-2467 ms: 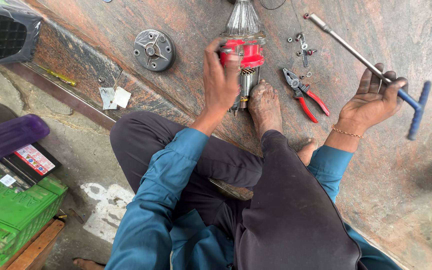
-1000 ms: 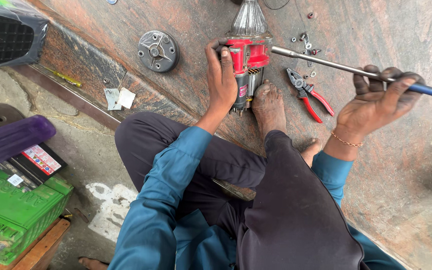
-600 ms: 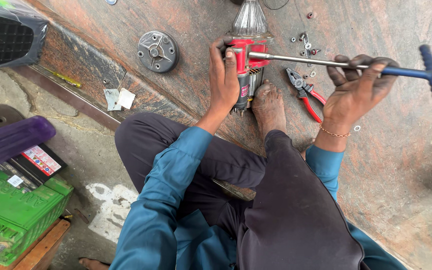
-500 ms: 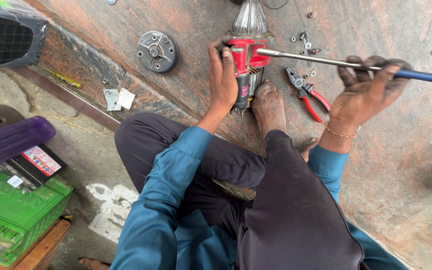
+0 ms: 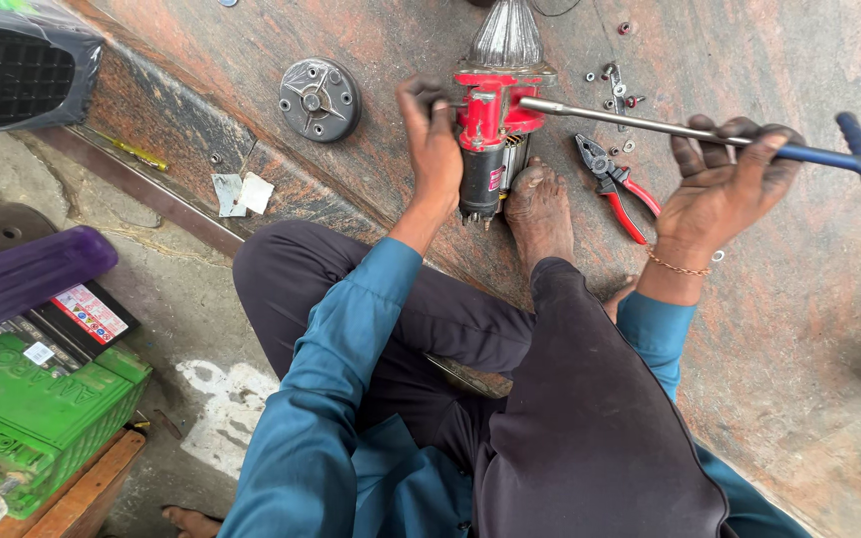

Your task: The person sits on the ground and repairs a starter motor. They use a T-handle wrench to loosen bolts, remove the end cover, use pliers on the brush assembly, separate the housing parts, then reassemble the motor and tighten the bolts with the T-handle wrench.

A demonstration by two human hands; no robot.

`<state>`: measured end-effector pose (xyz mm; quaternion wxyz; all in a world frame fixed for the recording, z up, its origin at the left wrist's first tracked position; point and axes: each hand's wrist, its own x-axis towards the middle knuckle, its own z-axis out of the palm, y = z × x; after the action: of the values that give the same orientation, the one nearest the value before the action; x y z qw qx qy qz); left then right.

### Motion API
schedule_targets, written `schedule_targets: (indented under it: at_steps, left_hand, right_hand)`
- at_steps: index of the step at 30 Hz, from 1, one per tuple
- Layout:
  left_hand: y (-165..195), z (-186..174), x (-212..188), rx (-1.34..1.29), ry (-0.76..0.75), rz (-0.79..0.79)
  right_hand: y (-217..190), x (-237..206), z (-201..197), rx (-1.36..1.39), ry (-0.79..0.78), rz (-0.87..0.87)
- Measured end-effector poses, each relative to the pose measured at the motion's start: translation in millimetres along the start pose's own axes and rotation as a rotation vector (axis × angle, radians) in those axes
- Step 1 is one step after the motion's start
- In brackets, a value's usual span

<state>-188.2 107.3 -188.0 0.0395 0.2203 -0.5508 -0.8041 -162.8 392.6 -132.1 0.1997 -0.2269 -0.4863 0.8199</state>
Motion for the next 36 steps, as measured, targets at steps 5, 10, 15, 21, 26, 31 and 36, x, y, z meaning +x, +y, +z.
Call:
schedule_targets:
  at_steps: [5, 10, 15, 21, 26, 31, 36]
  left_hand:
    - [-4, -3, -1, 0.208, 0.202, 0.006]
    - [-3, -1, 1, 0.165, 0.210, -0.008]
    - [2, -2, 1, 0.251, 0.163, 0.030]
    - [20, -5, -5, 0.157, 0.158, -0.104]
    - [63, -24, 11, 0.798, 0.010, 0.298]
    - [107, -25, 25, 1.119, -0.132, 0.318]
    - [121, 9, -4, 0.841, -0.195, 0.561]
  right_hand:
    - [-8, 10, -26, 0.031, 0.098, -0.029]
    - [-4, 6, -18, 0.049, 0.127, -0.019]
    - [13, -21, 15, 0.035, 0.040, 0.098]
    - [-3, -3, 1, 0.049, 0.149, 0.025]
    - [-18, 29, -41, 0.196, 0.273, 0.138]
    - [-13, 36, -67, 0.420, 0.371, 0.210]
    - [-4, 26, -69, 0.358, 0.297, 0.398]
